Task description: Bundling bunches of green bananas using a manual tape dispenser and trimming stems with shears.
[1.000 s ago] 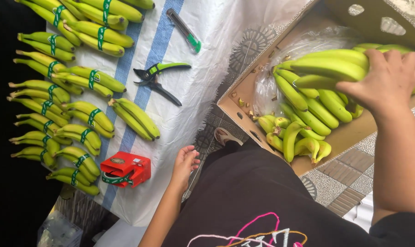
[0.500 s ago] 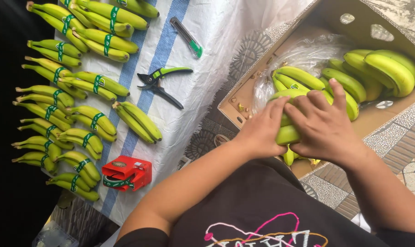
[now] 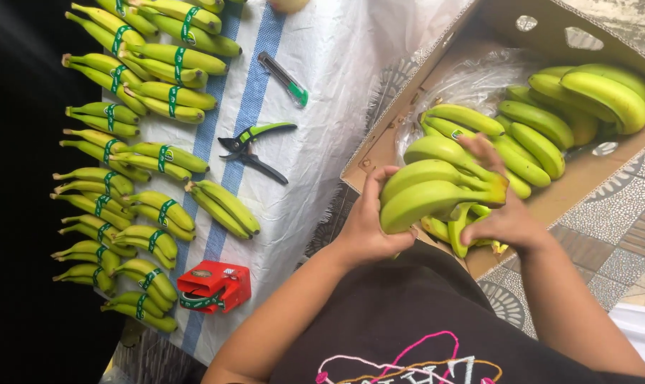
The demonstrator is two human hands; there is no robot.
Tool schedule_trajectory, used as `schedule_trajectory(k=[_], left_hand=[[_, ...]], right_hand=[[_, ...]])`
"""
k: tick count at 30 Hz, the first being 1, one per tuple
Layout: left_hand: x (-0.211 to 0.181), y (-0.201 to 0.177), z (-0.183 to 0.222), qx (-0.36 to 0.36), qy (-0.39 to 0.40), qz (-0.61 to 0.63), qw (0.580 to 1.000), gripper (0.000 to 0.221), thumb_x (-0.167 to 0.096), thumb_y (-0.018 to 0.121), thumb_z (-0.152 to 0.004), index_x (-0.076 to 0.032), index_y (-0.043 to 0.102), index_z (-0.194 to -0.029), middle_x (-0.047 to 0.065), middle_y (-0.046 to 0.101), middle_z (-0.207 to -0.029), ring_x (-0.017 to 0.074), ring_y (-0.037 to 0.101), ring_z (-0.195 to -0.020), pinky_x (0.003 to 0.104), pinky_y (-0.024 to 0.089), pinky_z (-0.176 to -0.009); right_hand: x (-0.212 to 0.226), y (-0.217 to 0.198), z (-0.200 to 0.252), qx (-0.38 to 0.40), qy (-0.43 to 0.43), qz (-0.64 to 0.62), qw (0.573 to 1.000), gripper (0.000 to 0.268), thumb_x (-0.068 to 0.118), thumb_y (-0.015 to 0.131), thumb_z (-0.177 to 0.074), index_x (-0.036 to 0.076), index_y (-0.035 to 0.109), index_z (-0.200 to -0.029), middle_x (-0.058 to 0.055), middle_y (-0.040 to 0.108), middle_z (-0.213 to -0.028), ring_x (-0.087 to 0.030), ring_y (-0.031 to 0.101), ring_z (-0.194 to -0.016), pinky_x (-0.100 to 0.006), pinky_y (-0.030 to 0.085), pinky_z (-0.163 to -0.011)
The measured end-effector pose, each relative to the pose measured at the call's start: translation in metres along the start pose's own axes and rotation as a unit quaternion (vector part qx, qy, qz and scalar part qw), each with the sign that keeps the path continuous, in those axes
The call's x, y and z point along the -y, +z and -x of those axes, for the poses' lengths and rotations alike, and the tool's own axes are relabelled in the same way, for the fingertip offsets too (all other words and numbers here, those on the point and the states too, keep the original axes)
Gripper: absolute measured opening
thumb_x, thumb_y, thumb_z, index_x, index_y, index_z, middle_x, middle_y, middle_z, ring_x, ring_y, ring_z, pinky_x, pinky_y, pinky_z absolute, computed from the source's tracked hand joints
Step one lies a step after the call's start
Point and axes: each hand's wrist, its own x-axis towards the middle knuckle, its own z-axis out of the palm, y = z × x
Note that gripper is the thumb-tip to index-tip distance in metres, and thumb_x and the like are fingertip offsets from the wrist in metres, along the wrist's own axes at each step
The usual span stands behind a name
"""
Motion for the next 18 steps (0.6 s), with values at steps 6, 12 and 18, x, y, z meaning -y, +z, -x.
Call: schedule_trajectory(k=[6, 12, 18], left_hand=[[0.012, 0.010, 0.004, -0.052, 0.067, 0.068, 0.994, 0.091, -0.013, 0.080, -0.064, -0.005, 0.034, -0.142, 0.021, 0.059, -0.123, 0.0430, 0.067, -0.112, 0.055, 0.061, -0.088], [-0.008, -0.003, -0.006, -0.106, 0.143, -0.151, 0.972, 0.094, -0.052, 0.090, -0.058, -0.009, 0.039, -0.125, 0.015, 0.036, -0.125, 0.0350, 0.052, -0.108, 0.051, 0.051, -0.097], [0.004, -0.002, -0.013, 0.006, 0.127, 0.037, 0.991, 0.150, -0.044, 0.096, -0.051, -0.014, -0.004, -0.159, 0.039, 0.004, -0.163, 0.0590, 0.014, -0.150, 0.068, 0.014, -0.124]], right_hand=[[-0.014, 0.040, -0.009, -0.031, 0.195, 0.048, 0.979, 0.109, 0.017, 0.101, -0.052, -0.009, 0.046, -0.143, -0.032, 0.053, -0.143, -0.046, 0.046, -0.139, -0.060, 0.028, -0.121], [-0.004, 0.047, -0.029, -0.036, 0.206, 0.015, 0.978, 0.092, 0.018, 0.098, -0.054, -0.002, 0.058, -0.134, -0.023, 0.066, -0.127, -0.038, 0.060, -0.126, -0.058, 0.039, -0.115], [-0.013, 0.053, -0.023, -0.031, 0.180, -0.028, 0.983, 0.079, 0.010, 0.095, -0.052, -0.004, 0.064, -0.123, -0.022, 0.070, -0.111, -0.038, 0.068, -0.111, -0.057, 0.048, -0.104]])
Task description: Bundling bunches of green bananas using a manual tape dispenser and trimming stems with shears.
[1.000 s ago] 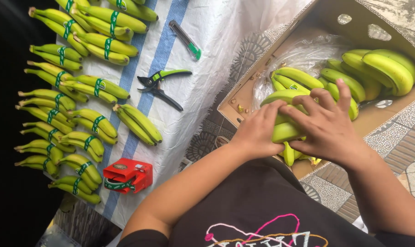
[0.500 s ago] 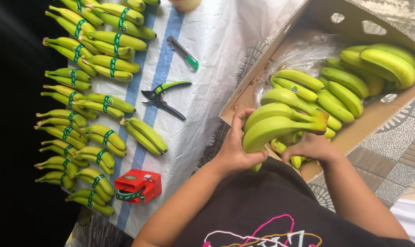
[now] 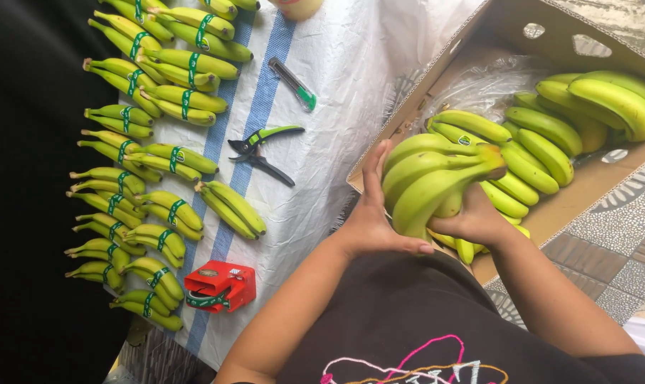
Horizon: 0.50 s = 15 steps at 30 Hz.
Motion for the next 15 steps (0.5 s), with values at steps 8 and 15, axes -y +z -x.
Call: schedule_trajectory(k=[8, 15], left_hand=[[0.057, -0.006, -0.001, -0.035, -0.053, 0.172, 0.983, 0.135, -0.027, 0.098, -0.050, -0.019, 0.023, -0.162, 0.014, 0.054, -0.145, 0.0283, 0.056, -0.132, 0.046, 0.045, -0.116], [0.081, 0.003, -0.006, -0.082, -0.180, 0.198, 0.960, 0.110, -0.029, 0.090, -0.056, -0.022, 0.037, -0.152, 0.016, 0.060, -0.125, 0.0309, 0.062, -0.111, 0.045, 0.055, -0.092]], right_hand=[[0.001, -0.008, -0.016, 0.050, 0.074, 0.030, 0.996, 0.064, 0.009, 0.092, -0.059, -0.005, 0.065, -0.115, -0.021, 0.075, -0.095, -0.035, 0.075, -0.091, -0.053, 0.057, -0.086], [-0.012, -0.031, -0.032, 0.118, 0.132, 0.044, 0.983, 0.058, 0.004, 0.085, -0.058, -0.002, 0.067, -0.113, -0.017, 0.075, -0.088, -0.030, 0.073, -0.085, -0.046, 0.059, -0.077]])
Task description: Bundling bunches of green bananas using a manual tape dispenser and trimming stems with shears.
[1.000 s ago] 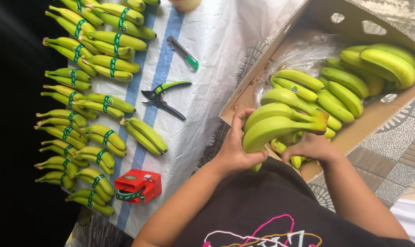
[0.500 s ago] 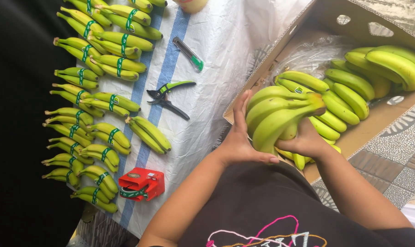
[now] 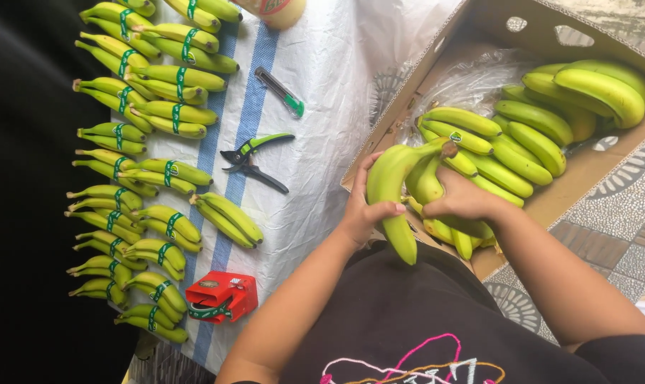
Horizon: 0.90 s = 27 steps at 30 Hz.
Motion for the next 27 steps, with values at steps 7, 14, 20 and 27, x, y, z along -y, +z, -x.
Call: schedule_trajectory(k=[7, 14, 20, 27], left_hand=[[-0.029, -0.012, -0.006, 0.037, -0.087, -0.090, 0.991, 0.106, -0.020, 0.091, -0.057, -0.025, 0.041, -0.150, 0.015, 0.065, -0.117, 0.0297, 0.066, -0.104, 0.043, 0.058, -0.086], [-0.093, 0.001, -0.001, 0.085, -0.128, -0.210, 0.965, 0.104, -0.025, 0.091, -0.060, -0.018, 0.040, -0.151, 0.021, 0.065, -0.117, 0.0342, 0.068, -0.104, 0.047, 0.059, -0.088], [-0.123, 0.000, 0.008, 0.103, -0.129, -0.282, 0.945, 0.106, -0.028, 0.091, -0.060, -0.012, 0.039, -0.151, 0.024, 0.066, -0.118, 0.0373, 0.069, -0.106, 0.050, 0.059, -0.089], [-0.143, 0.004, 0.022, 0.118, -0.160, -0.333, 0.922, 0.107, -0.032, 0.088, -0.061, -0.013, 0.037, -0.152, 0.026, 0.065, -0.122, 0.0410, 0.067, -0.114, 0.051, 0.056, -0.095]], right_hand=[[0.005, -0.041, -0.007, 0.121, 0.094, 0.152, 0.976, 0.055, 0.013, 0.084, -0.055, 0.000, 0.068, -0.107, -0.017, 0.075, -0.084, -0.032, 0.074, -0.078, -0.045, 0.057, -0.068], [-0.024, -0.061, -0.011, 0.181, 0.115, 0.160, 0.964, 0.073, 0.011, 0.087, -0.049, 0.001, 0.068, -0.119, -0.018, 0.076, -0.096, -0.033, 0.076, -0.086, -0.044, 0.059, -0.071], [-0.043, -0.061, -0.014, 0.196, 0.120, 0.159, 0.960, 0.076, 0.012, 0.091, -0.049, 0.002, 0.068, -0.121, -0.017, 0.078, -0.099, -0.032, 0.077, -0.091, -0.042, 0.061, -0.073], [-0.051, -0.046, -0.017, 0.206, 0.117, 0.203, 0.950, 0.073, 0.020, 0.096, -0.048, 0.001, 0.070, -0.113, -0.019, 0.077, -0.097, -0.036, 0.077, -0.096, -0.045, 0.060, -0.077]])
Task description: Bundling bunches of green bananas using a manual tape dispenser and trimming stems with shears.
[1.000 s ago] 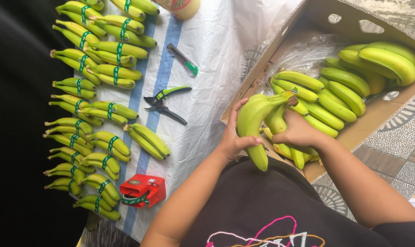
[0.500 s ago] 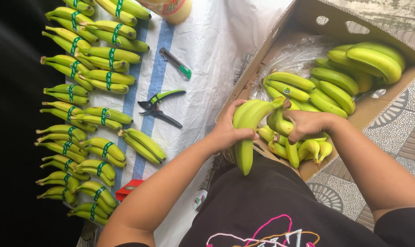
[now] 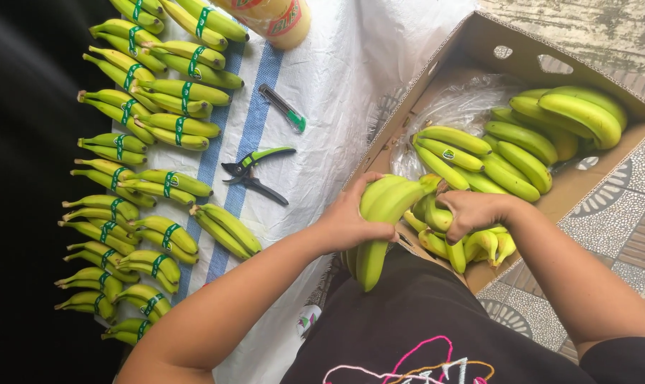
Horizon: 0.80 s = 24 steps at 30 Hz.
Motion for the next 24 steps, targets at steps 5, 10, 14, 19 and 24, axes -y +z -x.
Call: schedule_trajectory(k=[5, 10, 14, 19, 24], left_hand=[[0.023, 0.002, -0.013, -0.012, 0.001, 0.048, 0.999, 0.105, -0.030, 0.088, -0.064, -0.016, 0.036, -0.154, 0.026, 0.065, -0.122, 0.0402, 0.066, -0.113, 0.050, 0.056, -0.095], [0.081, 0.007, -0.045, -0.023, 0.008, 0.219, 0.975, 0.101, -0.034, 0.084, -0.066, -0.021, 0.036, -0.154, 0.026, 0.061, -0.125, 0.0398, 0.062, -0.113, 0.053, 0.053, -0.093], [0.131, 0.020, -0.063, -0.013, -0.037, 0.439, 0.898, 0.087, -0.038, 0.076, -0.069, -0.020, 0.046, -0.149, 0.022, 0.063, -0.126, 0.0372, 0.065, -0.108, 0.052, 0.053, -0.094], [0.135, 0.034, -0.053, -0.013, -0.057, 0.570, 0.820, 0.075, -0.037, 0.075, -0.070, -0.014, 0.059, -0.139, 0.016, 0.070, -0.123, 0.0309, 0.070, -0.103, 0.049, 0.056, -0.093], [0.163, 0.046, -0.068, -0.054, -0.031, 0.559, 0.827, 0.074, -0.035, 0.073, -0.071, -0.013, 0.056, -0.140, 0.021, 0.066, -0.126, 0.0374, 0.067, -0.106, 0.058, 0.054, -0.094]], right_hand=[[0.031, 0.012, 0.011, -0.044, -0.003, -0.030, 0.999, 0.072, 0.022, 0.095, -0.052, -0.003, 0.066, -0.113, -0.024, 0.075, -0.099, -0.038, 0.074, -0.101, -0.047, 0.058, -0.081], [0.121, 0.022, 0.061, -0.071, -0.035, -0.207, 0.975, 0.074, 0.023, 0.091, -0.060, 0.003, 0.061, -0.125, -0.020, 0.073, -0.111, -0.031, 0.069, -0.106, -0.045, 0.058, -0.086], [0.158, 0.029, 0.084, -0.040, -0.075, -0.263, 0.961, 0.123, 0.049, 0.080, -0.070, 0.003, 0.015, -0.163, -0.032, 0.014, -0.166, -0.046, 0.013, -0.154, -0.067, 0.017, -0.120], [0.118, 0.025, 0.045, -0.031, -0.066, -0.293, 0.953, 0.110, 0.047, 0.074, -0.076, 0.001, 0.021, -0.160, -0.040, 0.032, -0.151, -0.055, 0.037, -0.142, -0.073, 0.040, -0.104], [0.095, 0.027, 0.029, -0.041, -0.135, -0.239, 0.961, 0.109, 0.039, 0.079, -0.077, 0.005, 0.021, -0.163, -0.042, 0.035, -0.147, -0.056, 0.040, -0.138, -0.071, 0.042, -0.102]])
